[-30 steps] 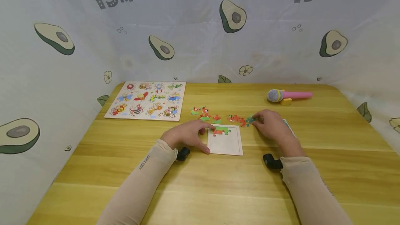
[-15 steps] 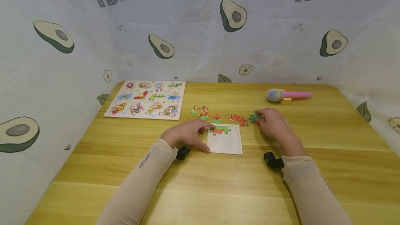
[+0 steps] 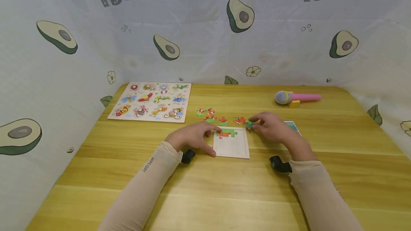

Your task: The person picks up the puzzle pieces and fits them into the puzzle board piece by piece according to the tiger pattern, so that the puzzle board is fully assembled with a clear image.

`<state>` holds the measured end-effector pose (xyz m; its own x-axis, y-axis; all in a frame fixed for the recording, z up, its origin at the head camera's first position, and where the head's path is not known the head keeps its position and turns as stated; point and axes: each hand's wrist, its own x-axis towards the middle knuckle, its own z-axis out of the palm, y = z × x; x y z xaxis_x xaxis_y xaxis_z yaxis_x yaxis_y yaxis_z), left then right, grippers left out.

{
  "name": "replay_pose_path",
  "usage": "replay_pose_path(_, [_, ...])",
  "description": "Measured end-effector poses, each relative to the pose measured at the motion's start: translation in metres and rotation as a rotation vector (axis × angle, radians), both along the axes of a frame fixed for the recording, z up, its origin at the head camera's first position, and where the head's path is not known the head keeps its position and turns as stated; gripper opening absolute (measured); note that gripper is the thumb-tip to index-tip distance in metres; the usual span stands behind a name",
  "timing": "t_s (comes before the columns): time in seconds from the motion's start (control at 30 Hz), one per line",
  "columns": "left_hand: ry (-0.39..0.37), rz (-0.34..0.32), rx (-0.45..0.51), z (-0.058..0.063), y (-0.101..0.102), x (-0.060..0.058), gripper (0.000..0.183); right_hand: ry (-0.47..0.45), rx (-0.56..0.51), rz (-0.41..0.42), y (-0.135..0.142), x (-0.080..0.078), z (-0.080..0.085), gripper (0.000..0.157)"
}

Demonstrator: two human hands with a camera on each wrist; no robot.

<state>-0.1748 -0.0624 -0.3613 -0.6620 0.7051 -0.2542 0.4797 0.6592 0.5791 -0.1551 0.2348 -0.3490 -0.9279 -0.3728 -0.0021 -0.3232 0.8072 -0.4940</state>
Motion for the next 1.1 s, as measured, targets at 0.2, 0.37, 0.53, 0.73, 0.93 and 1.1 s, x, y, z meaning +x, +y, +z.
replay_pose_path(0.2, [0.008,-0.002,0.002,0.001,0.0,-0.002,0.086,-0.023,-0.025,0.1,-0.009,0.001,0.0,0.025])
replay_pose_path(0.37, [0.006,0.0,0.005,0.001,0.0,-0.002,0.086,-0.053,-0.046,0.132,-0.017,0.003,-0.001,0.023])
replay_pose_path(0.53, [0.002,-0.006,0.006,0.0,0.0,-0.002,0.088,-0.07,-0.039,0.134,-0.021,0.005,-0.003,0.023])
replay_pose_path(0.73, [0.004,-0.004,0.0,0.001,0.0,-0.002,0.087,-0.052,-0.041,0.149,-0.021,0.005,-0.005,0.023])
replay_pose_path(0.93, [0.009,-0.004,0.0,0.0,0.0,-0.003,0.086,-0.032,-0.027,0.155,-0.021,0.006,-0.005,0.023])
replay_pose_path(1.1, [0.002,0.0,0.002,0.0,0.0,-0.002,0.087,-0.049,-0.008,0.132,-0.022,0.005,-0.006,0.024])
